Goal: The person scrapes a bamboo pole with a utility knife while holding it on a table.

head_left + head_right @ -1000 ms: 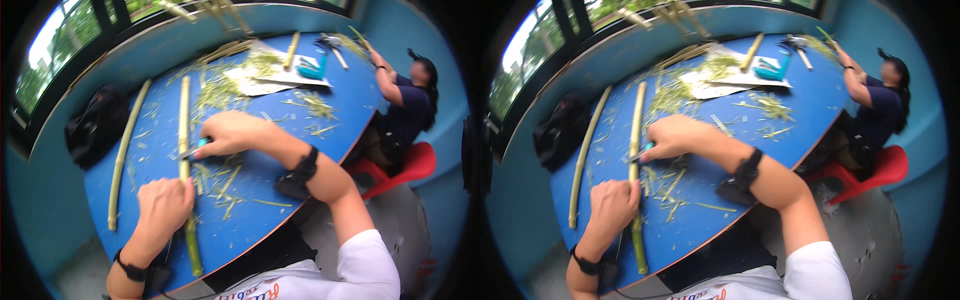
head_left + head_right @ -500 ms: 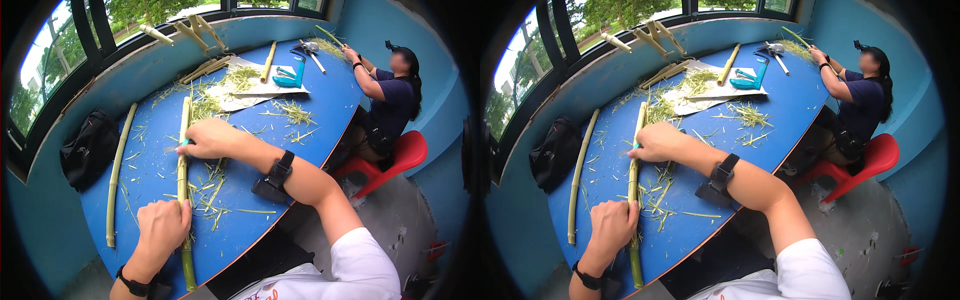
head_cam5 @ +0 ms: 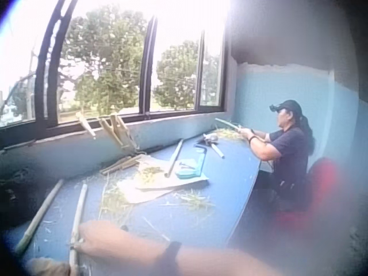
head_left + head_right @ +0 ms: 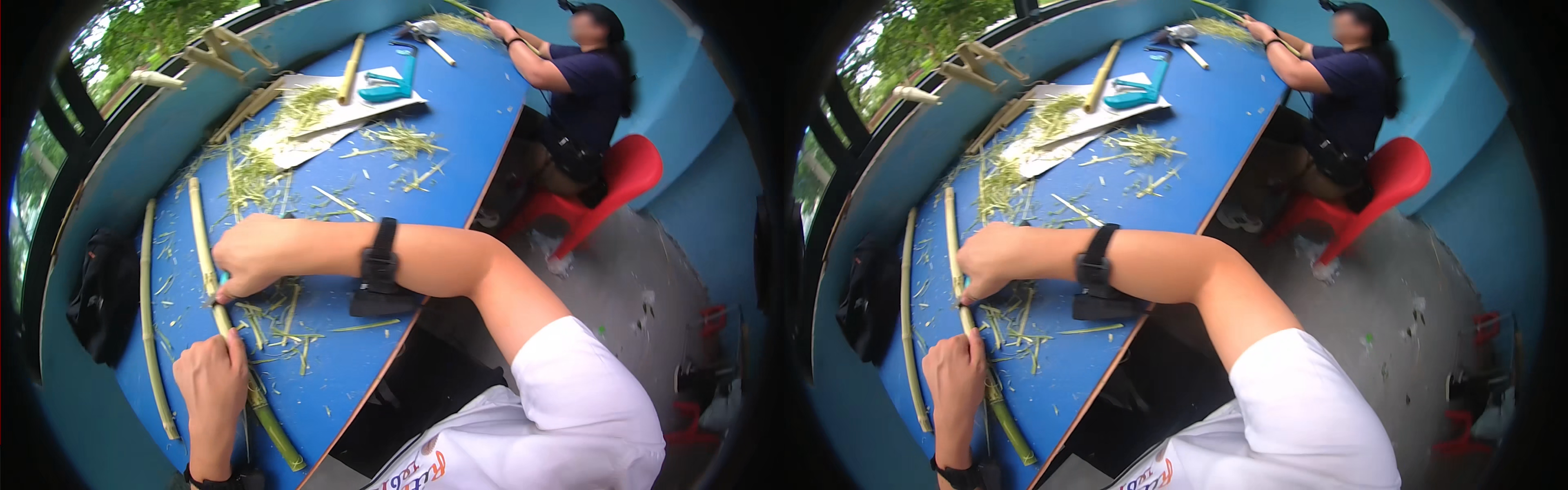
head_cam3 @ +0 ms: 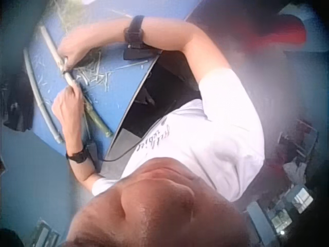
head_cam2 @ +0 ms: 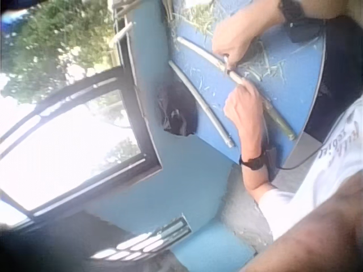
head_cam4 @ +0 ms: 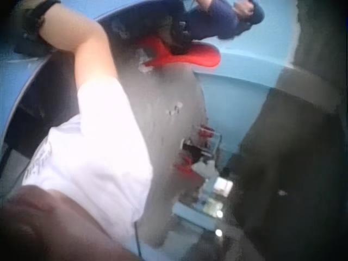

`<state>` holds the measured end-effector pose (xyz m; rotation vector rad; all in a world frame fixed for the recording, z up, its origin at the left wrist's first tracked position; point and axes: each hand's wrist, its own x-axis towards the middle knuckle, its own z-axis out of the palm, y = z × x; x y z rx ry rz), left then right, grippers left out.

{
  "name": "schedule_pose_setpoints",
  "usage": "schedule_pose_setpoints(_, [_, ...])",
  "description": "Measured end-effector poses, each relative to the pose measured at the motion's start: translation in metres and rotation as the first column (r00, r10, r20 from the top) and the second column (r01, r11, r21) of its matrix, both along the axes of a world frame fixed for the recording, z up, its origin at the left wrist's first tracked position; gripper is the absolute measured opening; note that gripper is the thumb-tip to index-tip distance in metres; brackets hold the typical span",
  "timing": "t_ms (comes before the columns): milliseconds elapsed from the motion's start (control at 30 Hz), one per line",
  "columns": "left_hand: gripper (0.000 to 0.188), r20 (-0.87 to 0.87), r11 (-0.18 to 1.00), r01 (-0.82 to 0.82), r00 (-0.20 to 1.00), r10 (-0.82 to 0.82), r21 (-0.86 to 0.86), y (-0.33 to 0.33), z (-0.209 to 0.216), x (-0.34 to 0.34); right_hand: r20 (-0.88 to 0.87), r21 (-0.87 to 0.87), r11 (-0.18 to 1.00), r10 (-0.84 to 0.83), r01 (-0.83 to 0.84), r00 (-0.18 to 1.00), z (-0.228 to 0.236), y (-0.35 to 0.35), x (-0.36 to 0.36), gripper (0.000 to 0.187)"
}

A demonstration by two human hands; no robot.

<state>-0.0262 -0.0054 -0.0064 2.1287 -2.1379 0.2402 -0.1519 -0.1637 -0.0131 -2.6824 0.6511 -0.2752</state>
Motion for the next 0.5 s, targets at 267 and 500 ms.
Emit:
schedule_pose_setpoints(267, [0.044,0.037,0.998,-0.003,0.999,0.005,-0.06,0.001,0.0,0.012,0.058,-0.161,0.979,-0.117,0.125,0.991,-0.004,-0.004,0.025,0.05])
schedule_pose_setpoints(500, [0.048,-0.126,0.999,0.034,0.991,-0.033,0.008,-0.004,-0.001,-0.007,0.111,-0.285,0.84,-0.449,0.462,0.886,-0.006,-0.073,-0.003,0.053])
